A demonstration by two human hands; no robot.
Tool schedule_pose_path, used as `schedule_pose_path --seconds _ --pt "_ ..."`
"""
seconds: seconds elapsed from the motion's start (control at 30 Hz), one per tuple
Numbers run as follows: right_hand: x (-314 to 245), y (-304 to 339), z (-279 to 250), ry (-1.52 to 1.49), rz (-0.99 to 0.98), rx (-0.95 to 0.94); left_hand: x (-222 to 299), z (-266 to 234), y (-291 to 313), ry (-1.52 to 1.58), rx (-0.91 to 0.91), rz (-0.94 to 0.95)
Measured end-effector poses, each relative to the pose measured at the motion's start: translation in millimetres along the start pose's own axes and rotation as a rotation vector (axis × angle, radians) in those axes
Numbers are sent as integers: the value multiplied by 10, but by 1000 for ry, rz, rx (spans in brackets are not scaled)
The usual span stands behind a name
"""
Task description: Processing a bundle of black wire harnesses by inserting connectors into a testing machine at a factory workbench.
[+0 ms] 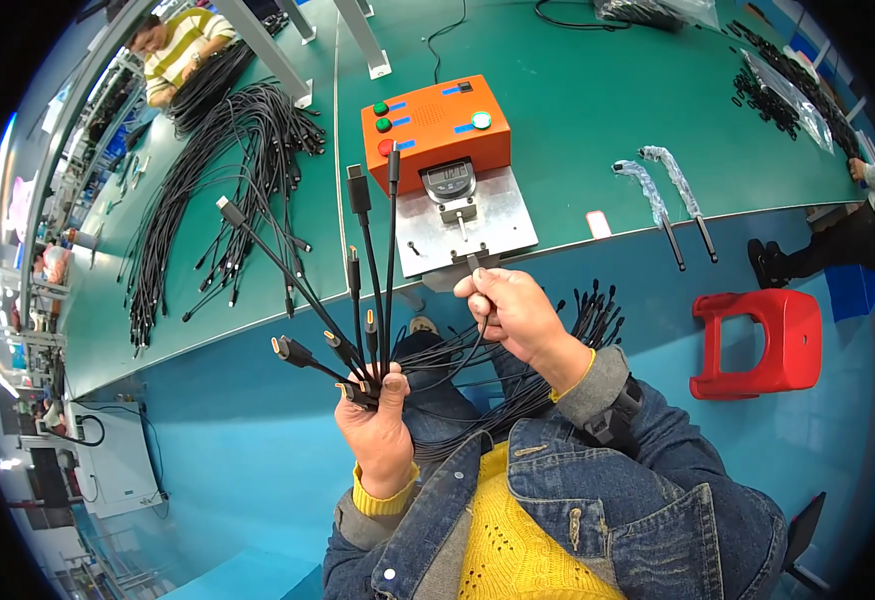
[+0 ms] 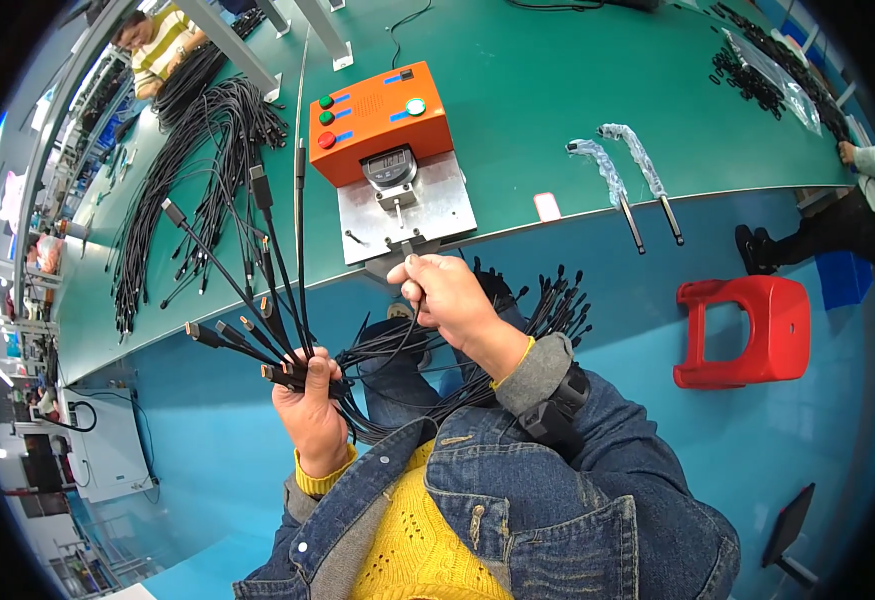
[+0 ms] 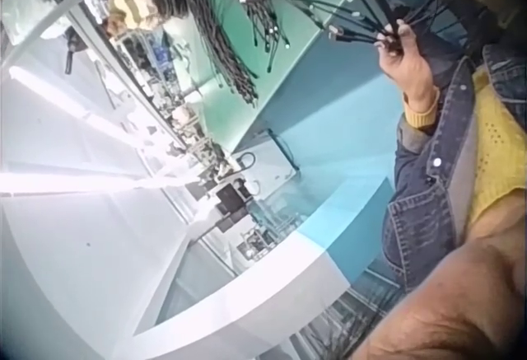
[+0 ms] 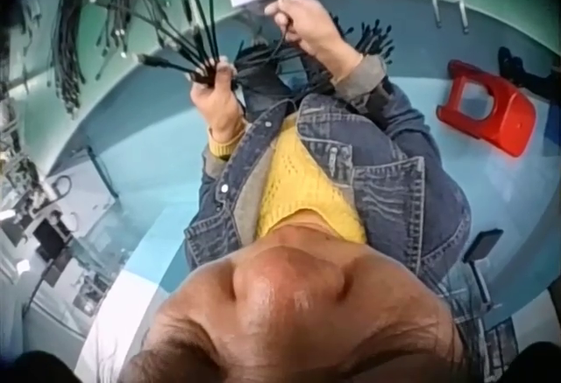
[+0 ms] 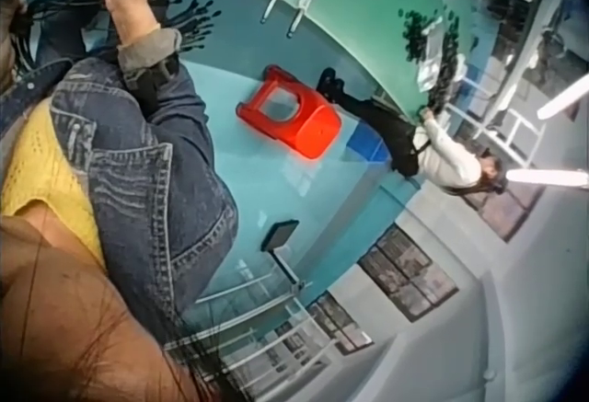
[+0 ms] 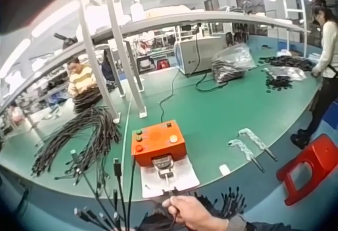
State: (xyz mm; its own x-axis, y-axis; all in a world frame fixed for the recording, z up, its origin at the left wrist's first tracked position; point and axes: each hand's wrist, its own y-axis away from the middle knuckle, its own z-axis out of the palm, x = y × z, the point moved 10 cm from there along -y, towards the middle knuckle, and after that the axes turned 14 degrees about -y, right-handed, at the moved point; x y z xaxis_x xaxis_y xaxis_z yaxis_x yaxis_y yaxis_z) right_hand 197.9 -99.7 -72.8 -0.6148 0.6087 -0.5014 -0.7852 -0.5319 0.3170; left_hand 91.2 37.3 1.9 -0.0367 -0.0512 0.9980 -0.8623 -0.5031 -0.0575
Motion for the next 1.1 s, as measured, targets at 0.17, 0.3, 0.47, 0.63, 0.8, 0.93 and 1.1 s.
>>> schedule_pose_path --seconds 0.17,0.3,0.47,0.63,0.8,0.93,1.1 --pt "10 18 20 9 -10 9 24 -3 19 19 5 21" --pt "9 22 37 16 -26 1 40 7 34 65 -7 26" --pt "-11 12 14 39 -47 9 59 3 36 60 -8 32" --pt "-10 17 20 58 -46 11 35 -5 46 81 -33 51" --pt "-9 14 -22 132 -14 9 43 -27 46 4 -25 46" --pt "181 168 -46 1100 241 -170 -19 -66 67 -6 3 13" --pt "-663 369 300 1412 -507 58 -44 -19 96 -21 -50 -8"
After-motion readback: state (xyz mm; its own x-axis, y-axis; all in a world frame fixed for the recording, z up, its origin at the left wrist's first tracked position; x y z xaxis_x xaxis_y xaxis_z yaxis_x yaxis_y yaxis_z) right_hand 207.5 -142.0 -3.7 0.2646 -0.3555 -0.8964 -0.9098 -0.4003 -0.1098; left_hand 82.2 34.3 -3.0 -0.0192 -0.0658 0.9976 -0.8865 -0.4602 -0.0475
